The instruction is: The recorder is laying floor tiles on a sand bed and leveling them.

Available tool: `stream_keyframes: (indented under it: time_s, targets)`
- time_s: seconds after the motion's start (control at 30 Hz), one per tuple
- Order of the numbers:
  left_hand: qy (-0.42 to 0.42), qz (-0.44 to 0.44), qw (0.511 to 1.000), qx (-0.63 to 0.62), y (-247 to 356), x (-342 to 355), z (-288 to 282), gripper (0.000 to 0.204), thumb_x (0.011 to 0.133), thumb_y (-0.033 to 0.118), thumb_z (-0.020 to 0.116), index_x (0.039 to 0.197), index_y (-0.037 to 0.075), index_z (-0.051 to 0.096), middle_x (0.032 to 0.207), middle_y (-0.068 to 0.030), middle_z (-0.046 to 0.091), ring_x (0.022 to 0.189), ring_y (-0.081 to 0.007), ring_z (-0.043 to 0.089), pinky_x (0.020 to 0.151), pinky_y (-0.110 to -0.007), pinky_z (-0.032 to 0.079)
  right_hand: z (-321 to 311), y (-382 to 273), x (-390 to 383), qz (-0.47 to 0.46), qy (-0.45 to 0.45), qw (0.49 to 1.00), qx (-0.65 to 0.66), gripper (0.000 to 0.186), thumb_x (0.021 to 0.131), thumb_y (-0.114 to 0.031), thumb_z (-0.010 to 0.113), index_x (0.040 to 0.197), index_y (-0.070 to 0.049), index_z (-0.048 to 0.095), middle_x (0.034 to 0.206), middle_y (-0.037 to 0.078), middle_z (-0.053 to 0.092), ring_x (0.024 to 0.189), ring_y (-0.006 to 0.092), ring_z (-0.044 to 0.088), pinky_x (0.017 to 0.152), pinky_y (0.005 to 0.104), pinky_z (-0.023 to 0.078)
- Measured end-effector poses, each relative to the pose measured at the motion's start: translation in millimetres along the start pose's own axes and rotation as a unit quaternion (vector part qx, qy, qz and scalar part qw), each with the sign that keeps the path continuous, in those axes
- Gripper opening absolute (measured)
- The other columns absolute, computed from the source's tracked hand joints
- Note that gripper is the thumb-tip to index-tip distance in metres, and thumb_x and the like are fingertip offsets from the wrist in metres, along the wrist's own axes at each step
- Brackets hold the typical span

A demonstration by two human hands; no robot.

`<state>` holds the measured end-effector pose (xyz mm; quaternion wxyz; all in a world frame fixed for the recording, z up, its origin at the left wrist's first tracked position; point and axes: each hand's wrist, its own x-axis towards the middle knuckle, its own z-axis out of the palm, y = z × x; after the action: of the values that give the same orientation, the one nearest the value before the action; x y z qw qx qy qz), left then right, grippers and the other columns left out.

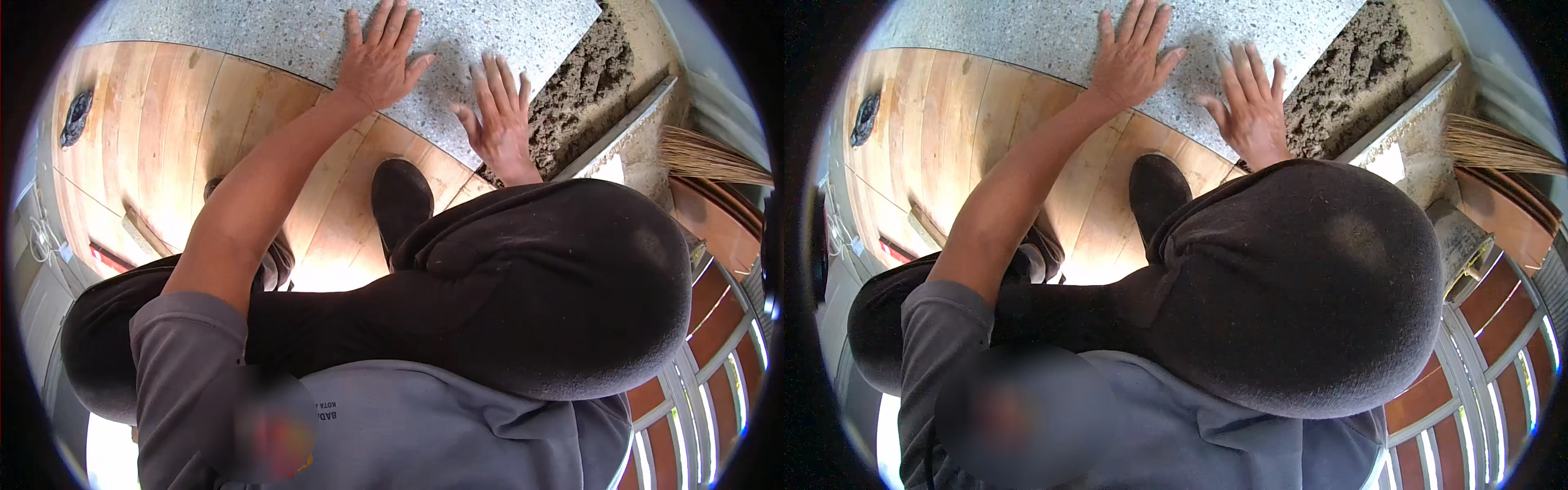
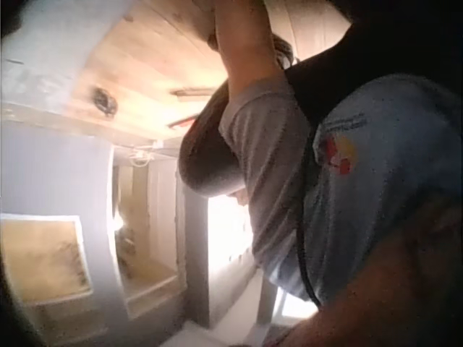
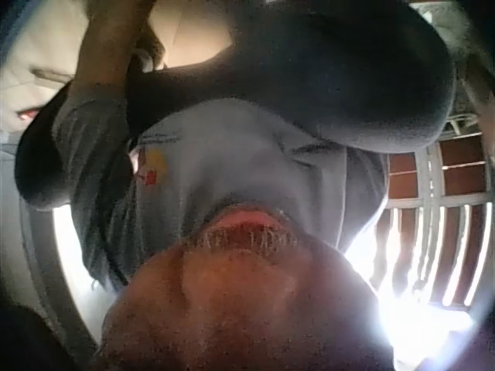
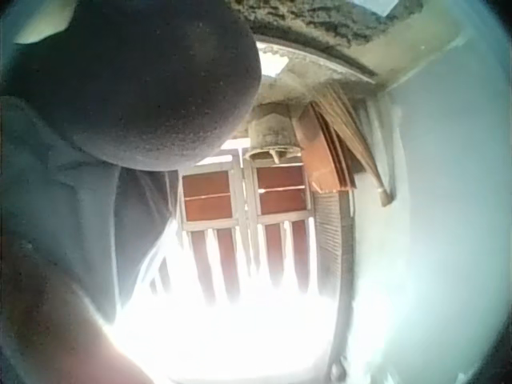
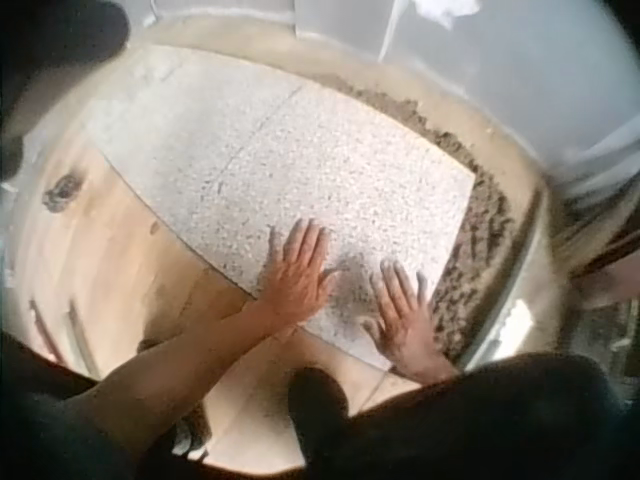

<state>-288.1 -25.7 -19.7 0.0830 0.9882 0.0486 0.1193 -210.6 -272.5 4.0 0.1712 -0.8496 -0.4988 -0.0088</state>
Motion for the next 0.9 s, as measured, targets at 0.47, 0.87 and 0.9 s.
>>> stream_keyframes:
  time_s: [0.47,0.87,0.9]
  targets:
    - [0.047,0.018,0.999,0.005,-7.1,-7.6,20.9,0.076,0.105,0.05,0.049,0.156,-0.006,0.046,0.163,-0.0267,0.043,0.157,-0.0442,0.031,0.123,-0.074,0.015,47.2,11.4,73.6,-0.08,0.081,0.993,0.001,0.081,0.108,-0.05,0.057,0.164,0.003,0.032,0.168,0.032,0.033,0.156,0.0497,0.034,0.123,0.0725,0.015]
    - [0.039,0.006,0.999,0.015,-8.5,-9.8,22.9,0.077,0.104,0.051,0.048,0.16,-0.002,0.042,0.169,-0.0229,0.038,0.159,-0.0415,0.029,0.124,-0.074,0.012,48.2,5.8,72.1,-0.062,0.094,0.994,-0.012,0.077,0.109,-0.049,0.054,0.166,-0.001,0.032,0.173,0.026,0.03,0.159,0.0449,0.031,0.127,0.0666,0.012]
    - [0.082,0.014,0.996,-0.007,-8.0,-9.6,23.7,0.077,0.104,0.051,0.048,0.16,-0.002,0.041,0.169,-0.0227,0.037,0.159,-0.0413,0.028,0.125,-0.073,0.012,47.1,6.2,66.7,-0.052,0.103,0.992,-0.043,0.077,0.11,-0.05,0.053,0.166,-0.001,0.033,0.173,0.026,0.029,0.159,0.0441,0.03,0.128,0.0655,0.012]
